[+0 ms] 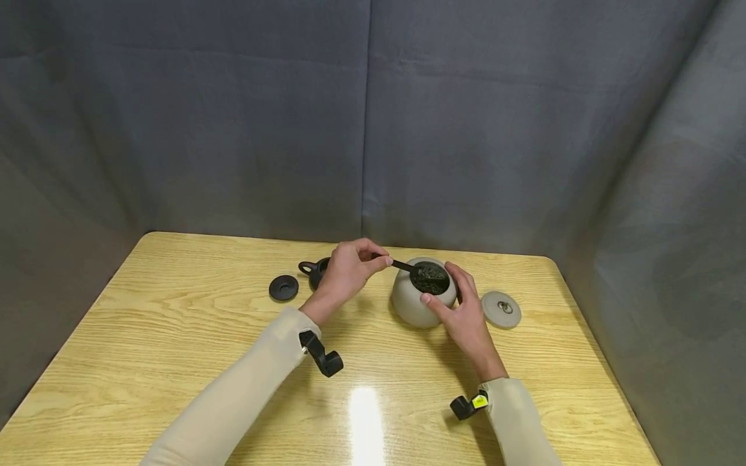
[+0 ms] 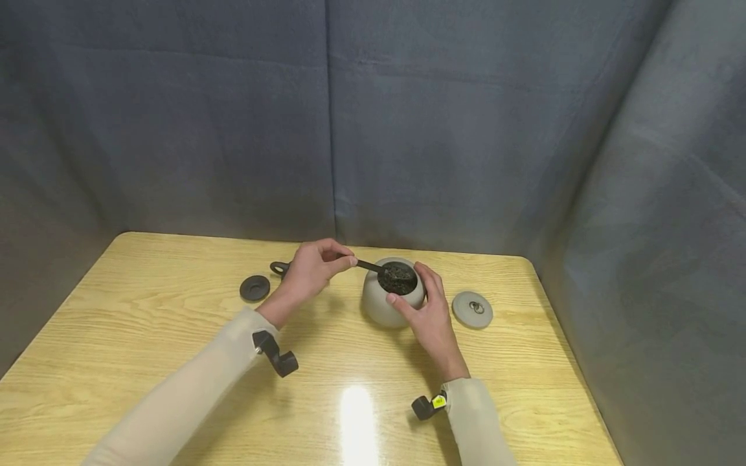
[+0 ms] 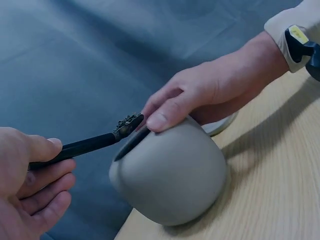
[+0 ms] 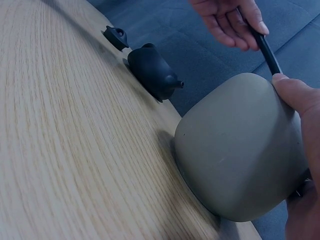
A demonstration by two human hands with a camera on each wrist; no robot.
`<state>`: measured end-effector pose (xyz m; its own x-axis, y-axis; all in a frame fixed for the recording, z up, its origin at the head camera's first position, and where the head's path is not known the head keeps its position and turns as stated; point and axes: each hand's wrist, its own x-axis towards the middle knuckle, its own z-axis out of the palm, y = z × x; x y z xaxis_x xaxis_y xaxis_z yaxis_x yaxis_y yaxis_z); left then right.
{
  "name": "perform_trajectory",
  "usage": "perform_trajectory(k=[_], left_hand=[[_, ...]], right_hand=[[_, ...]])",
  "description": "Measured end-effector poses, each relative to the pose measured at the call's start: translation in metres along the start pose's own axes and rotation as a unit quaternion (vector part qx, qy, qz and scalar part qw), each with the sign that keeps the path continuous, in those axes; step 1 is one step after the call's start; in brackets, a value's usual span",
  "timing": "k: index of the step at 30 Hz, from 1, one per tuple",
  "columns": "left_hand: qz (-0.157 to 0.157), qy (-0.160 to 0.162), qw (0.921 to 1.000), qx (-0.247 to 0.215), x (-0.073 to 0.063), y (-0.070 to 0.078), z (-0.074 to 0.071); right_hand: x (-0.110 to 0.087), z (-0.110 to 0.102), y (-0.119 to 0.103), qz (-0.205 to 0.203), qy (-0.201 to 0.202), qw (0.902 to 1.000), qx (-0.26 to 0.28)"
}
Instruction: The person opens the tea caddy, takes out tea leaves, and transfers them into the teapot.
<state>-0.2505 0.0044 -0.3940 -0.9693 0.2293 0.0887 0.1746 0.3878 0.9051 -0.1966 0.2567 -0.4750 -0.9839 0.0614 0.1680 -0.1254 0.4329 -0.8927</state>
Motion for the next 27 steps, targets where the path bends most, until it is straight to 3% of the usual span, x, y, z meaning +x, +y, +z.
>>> perform_trajectory(k=[9,16,21,27], left_hand=[[-0.006,0.026,0.9991,-0.034,0.0,0.008,-0.016],[-0.015,0.053,0.9969,-0.056,-0.004,0.007,-0.043],[-0.041,0.071,0.993,-0.085,-0.012,-0.002,-0.063],[-0.07,0.091,0.989,-0.093,-0.024,-0.026,-0.081]], right_hand=[[0.003,0.0,0.001,-0.009,-0.003,0.9999,0.005],[0.002,0.0,0.002,-0.006,-0.006,0.9999,0.011],[0.001,-0.002,0.002,-0.005,-0.01,0.9999,0.01],[0.0,-0.006,0.002,-0.005,-0.004,0.9999,0.01]])
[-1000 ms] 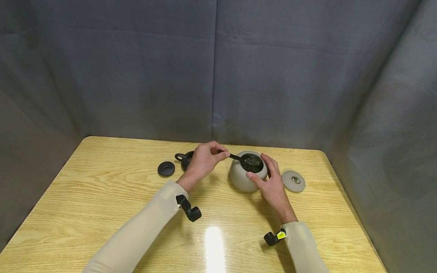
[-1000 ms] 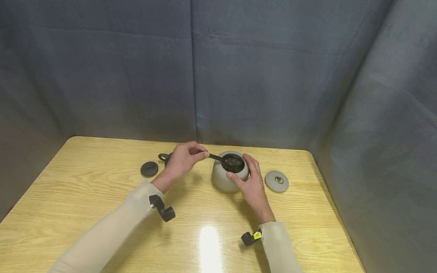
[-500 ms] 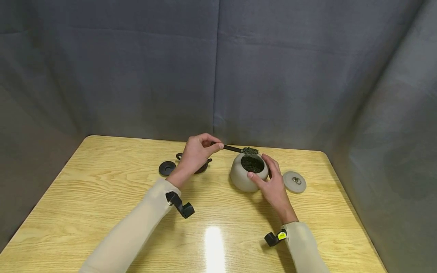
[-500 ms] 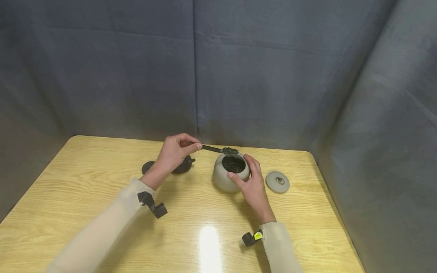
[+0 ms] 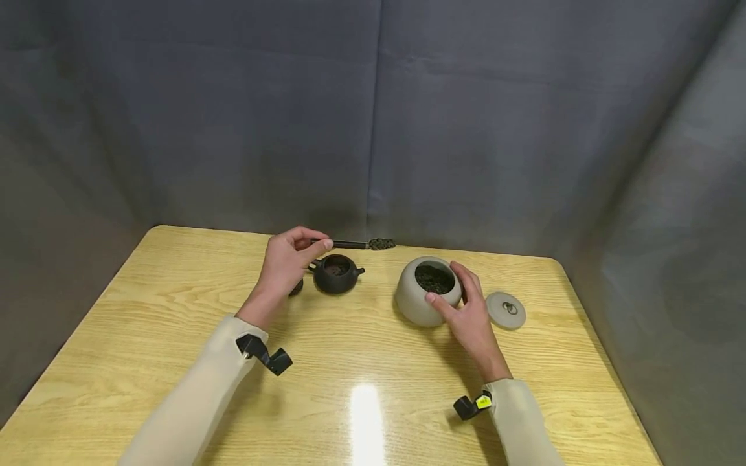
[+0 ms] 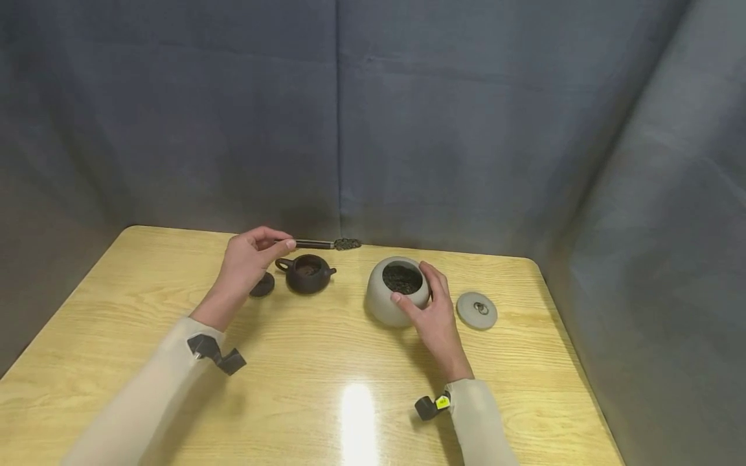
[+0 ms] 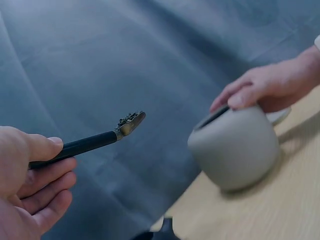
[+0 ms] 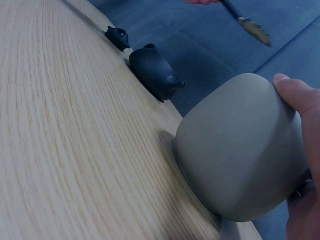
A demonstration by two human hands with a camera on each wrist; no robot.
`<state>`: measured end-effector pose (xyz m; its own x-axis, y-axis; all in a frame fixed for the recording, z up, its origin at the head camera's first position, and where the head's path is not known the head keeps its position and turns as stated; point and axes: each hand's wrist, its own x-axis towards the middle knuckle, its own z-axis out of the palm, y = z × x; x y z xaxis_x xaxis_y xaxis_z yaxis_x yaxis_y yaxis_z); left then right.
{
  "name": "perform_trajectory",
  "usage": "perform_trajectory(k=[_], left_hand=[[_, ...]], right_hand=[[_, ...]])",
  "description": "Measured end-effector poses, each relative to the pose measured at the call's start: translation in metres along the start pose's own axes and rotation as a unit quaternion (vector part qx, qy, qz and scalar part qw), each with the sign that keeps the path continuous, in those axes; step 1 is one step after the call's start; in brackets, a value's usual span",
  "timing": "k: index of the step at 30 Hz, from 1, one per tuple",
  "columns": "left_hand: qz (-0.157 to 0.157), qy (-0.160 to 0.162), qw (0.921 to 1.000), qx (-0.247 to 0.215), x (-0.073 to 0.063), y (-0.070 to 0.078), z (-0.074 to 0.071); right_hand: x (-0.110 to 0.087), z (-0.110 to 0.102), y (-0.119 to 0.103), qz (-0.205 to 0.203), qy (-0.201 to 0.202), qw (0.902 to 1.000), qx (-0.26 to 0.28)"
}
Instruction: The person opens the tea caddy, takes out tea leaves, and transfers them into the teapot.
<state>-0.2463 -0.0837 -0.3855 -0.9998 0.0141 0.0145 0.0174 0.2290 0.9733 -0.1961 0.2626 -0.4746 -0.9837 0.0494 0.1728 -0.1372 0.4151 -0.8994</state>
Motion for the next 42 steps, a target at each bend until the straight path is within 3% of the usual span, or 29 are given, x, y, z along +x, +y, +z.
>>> perform_trajectory(k=[9,17,22,30,33,35,39,42], left_hand=[[-0.023,0.023,0.9994,0.012,-0.003,-0.033,-0.025],[-0.026,0.055,0.9969,0.051,-0.002,-0.05,-0.04],[0.004,0.072,0.9919,0.105,-0.003,-0.055,-0.042],[0.091,0.076,0.9757,0.184,-0.008,-0.055,-0.033],[0.138,0.07,0.961,0.229,-0.01,-0.054,-0.027],[0.184,0.064,0.9439,0.266,-0.011,-0.054,-0.023],[0.286,0.057,0.8973,0.331,-0.015,-0.054,-0.018],[0.357,0.06,0.8555,0.37,-0.016,-0.055,-0.015]], right_hand=[[-0.003,-0.004,0.0,0.002,0.002,1.0,-0.006],[-0.003,-0.002,0.0,-0.002,-0.001,1.0,-0.003],[-0.002,-0.002,0.002,-0.004,-0.001,1.0,-0.003],[-0.002,0.0,0.001,-0.002,0.002,1.0,-0.004],[-0.002,0.0,0.002,-0.002,0.003,1.0,-0.005],[-0.002,0.001,0.002,-0.002,0.004,1.0,-0.006],[-0.001,0.002,0.002,0.0,0.003,1.0,-0.004],[0.001,0.002,0.002,-0.004,0.002,1.0,-0.002]])
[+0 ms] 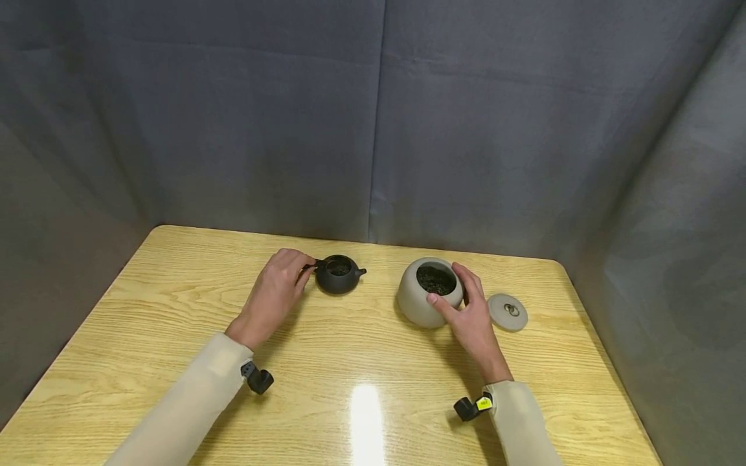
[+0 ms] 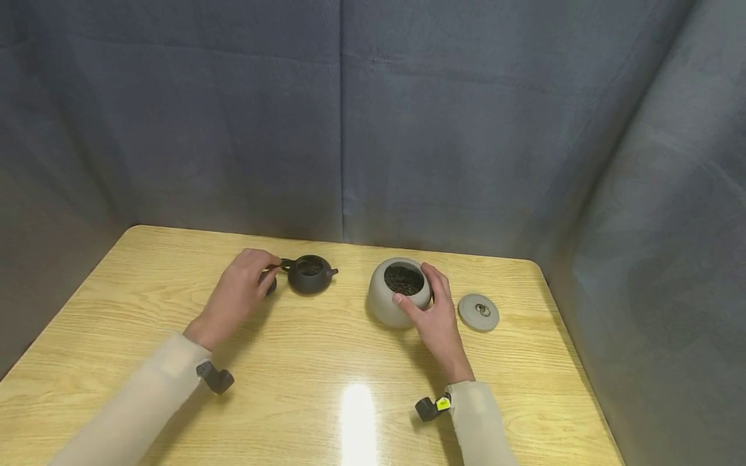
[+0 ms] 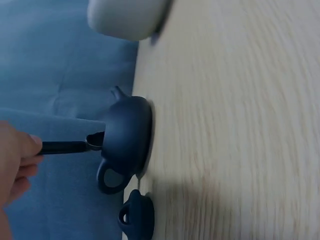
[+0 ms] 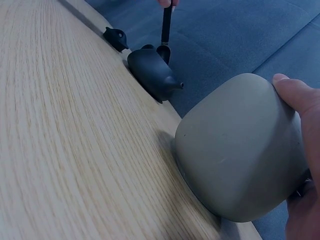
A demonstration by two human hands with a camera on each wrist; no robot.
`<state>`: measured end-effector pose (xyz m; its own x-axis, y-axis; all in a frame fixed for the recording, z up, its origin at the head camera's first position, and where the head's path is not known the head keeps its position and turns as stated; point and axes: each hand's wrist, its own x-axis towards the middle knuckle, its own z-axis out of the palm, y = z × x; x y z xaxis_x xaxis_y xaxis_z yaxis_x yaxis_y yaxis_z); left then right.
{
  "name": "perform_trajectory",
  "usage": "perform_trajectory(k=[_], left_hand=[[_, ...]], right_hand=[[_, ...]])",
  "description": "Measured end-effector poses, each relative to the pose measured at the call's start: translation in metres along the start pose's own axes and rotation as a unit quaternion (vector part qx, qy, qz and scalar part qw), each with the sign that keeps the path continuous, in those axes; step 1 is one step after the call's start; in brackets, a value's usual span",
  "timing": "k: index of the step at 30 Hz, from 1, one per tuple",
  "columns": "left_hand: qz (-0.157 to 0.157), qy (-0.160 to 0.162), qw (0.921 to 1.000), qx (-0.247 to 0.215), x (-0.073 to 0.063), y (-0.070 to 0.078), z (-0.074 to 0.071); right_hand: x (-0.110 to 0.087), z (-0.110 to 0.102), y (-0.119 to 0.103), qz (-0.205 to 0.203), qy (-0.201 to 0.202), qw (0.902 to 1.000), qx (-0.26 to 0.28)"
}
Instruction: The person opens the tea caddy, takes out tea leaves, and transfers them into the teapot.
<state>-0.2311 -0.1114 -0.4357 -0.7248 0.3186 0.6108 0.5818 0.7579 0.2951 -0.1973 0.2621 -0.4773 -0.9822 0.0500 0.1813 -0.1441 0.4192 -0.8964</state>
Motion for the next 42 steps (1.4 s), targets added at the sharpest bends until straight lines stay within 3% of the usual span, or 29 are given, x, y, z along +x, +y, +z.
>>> perform_trajectory(k=[3,5,7,10,13,16,18,21,31,37,42], left_hand=[[0.048,0.016,0.9985,0.024,-0.001,0.0,0.001],[0.045,0.026,0.9984,0.02,-0.002,0.001,0.0],[0.014,0.03,0.9994,-0.006,-0.002,0.001,-0.004],[-0.075,0.032,0.9943,-0.07,-0.003,0.001,-0.012],[-0.182,0.031,0.9734,-0.136,-0.003,-0.004,-0.023],[-0.273,0.034,0.9441,-0.182,-0.006,-0.013,-0.032],[-0.311,0.037,0.9292,-0.196,-0.011,-0.02,-0.038],[-0.344,0.046,0.9164,-0.199,-0.02,-0.03,-0.044],[-0.38,0.084,0.9161,-0.095,-0.057,-0.07,-0.05],[-0.407,0.084,0.9075,-0.064,-0.073,-0.09,-0.051],[-0.41,0.071,0.9081,-0.049,-0.079,-0.094,-0.051]], right_hand=[[0.0,0.0,0.0,-0.001,-0.001,1.0,0.002],[0.0,0.0,0.0,-0.002,-0.004,1.0,0.004],[0.0,0.0,0.0,-0.003,-0.005,1.0,0.005],[0.0,0.0,0.0,-0.002,-0.004,1.0,0.005],[0.0,0.0,0.0,-0.001,-0.002,1.0,0.003],[0.001,-0.001,0.0,-0.003,-0.004,1.0,0.003],[0.001,-0.001,0.0,-0.005,-0.005,1.0,0.004],[0.001,-0.001,-0.001,-0.006,-0.004,1.0,0.006],[0.0,0.001,0.003,-0.007,-0.002,1.0,-0.004],[-0.001,0.0,0.001,-0.004,-0.003,1.0,-0.002],[-0.001,-0.001,0.0,-0.006,-0.003,1.0,-0.002]])
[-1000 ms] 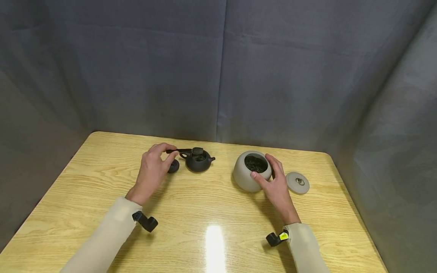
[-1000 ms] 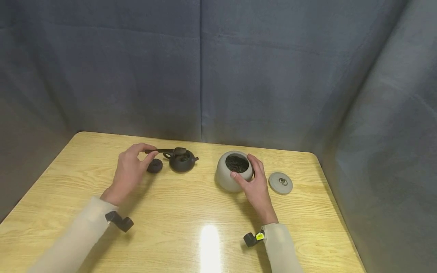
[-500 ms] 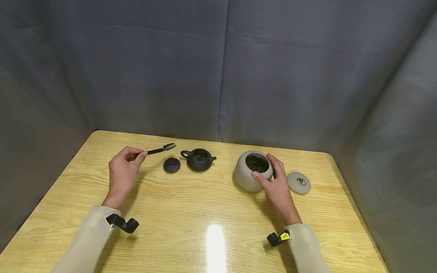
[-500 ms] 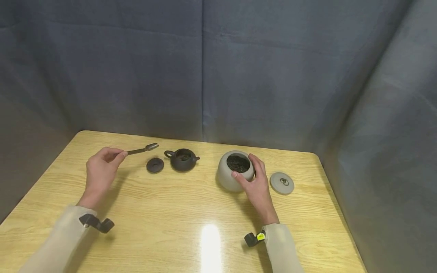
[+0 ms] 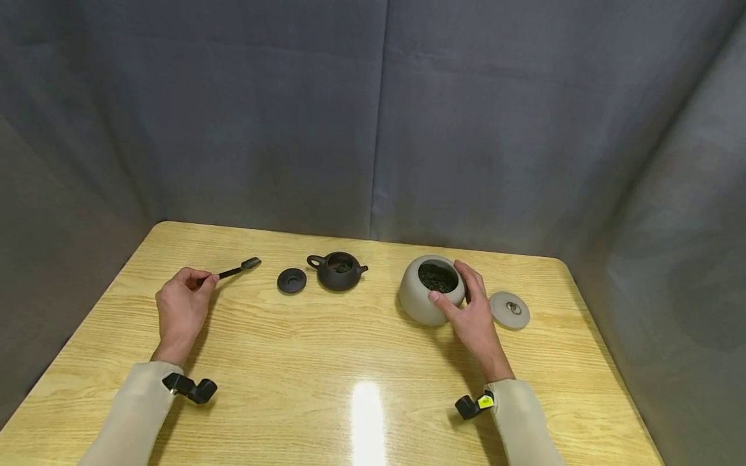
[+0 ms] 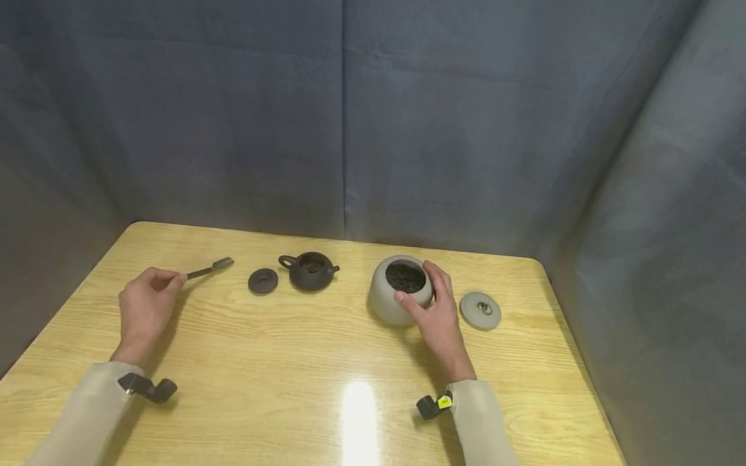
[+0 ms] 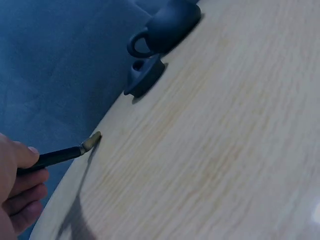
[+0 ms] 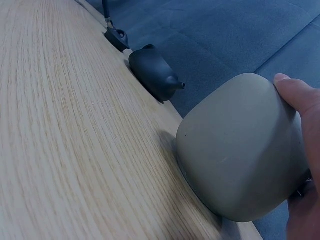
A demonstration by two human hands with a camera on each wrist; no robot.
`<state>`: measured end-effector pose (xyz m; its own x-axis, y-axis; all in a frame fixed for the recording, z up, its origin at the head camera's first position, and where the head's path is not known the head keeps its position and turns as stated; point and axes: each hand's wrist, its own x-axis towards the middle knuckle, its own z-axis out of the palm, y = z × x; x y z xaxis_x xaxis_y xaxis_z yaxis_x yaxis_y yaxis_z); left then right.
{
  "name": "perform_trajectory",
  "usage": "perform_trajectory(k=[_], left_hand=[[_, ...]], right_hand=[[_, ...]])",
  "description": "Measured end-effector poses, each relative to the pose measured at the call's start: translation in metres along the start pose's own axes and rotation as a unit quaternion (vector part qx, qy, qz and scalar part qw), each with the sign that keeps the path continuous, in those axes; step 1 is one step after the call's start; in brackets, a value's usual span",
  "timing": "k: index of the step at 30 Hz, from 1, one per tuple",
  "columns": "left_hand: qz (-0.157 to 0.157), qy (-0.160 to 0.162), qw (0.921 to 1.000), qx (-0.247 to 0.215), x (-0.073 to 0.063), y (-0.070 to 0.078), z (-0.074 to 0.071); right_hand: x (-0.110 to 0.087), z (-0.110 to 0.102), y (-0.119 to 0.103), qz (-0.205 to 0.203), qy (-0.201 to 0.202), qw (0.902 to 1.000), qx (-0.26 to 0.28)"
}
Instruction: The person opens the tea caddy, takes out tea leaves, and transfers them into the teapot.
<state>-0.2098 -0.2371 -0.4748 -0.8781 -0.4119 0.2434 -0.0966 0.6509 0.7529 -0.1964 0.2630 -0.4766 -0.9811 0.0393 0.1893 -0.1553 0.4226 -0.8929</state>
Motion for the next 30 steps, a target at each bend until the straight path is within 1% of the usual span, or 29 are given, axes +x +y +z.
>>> perform_trajectory(k=[3,6,9,13,18,21,23,26,30], left_hand=[[0.0,-0.016,0.9996,0.022,0.0,-0.002,0.0],[0.01,-0.039,0.9981,0.048,0.0,-0.004,0.0],[0.032,-0.069,0.9948,0.068,0.0,-0.007,0.002],[0.072,-0.091,0.9883,0.099,0.0,-0.008,0.002],[0.123,-0.087,0.9773,0.149,-0.001,-0.008,0.003],[0.138,-0.078,0.9724,0.171,-0.003,-0.011,0.003],[0.142,-0.074,0.9707,0.18,-0.005,-0.012,0.004],[0.138,-0.075,0.9704,0.183,-0.006,-0.013,0.004],[0.13,-0.091,0.9696,0.186,-0.006,-0.011,0.005]], right_hand=[[0.001,0.0,-0.001,-0.001,-0.001,1.0,-0.001],[0.001,0.0,0.0,-0.001,-0.002,1.0,0.0],[0.001,0.0,-0.001,0.0,-0.002,1.0,0.006],[0.002,0.0,-0.003,0.001,-0.005,0.9999,0.011],[0.002,0.001,-0.003,0.002,-0.002,0.9999,0.014],[0.002,0.001,-0.003,-0.001,-0.001,0.9999,0.012],[0.003,0.002,-0.002,-0.002,-0.001,1.0,0.008],[0.003,0.001,-0.001,-0.002,0.001,1.0,0.004],[0.001,-0.001,0.0,0.007,-0.003,0.9999,0.007]])
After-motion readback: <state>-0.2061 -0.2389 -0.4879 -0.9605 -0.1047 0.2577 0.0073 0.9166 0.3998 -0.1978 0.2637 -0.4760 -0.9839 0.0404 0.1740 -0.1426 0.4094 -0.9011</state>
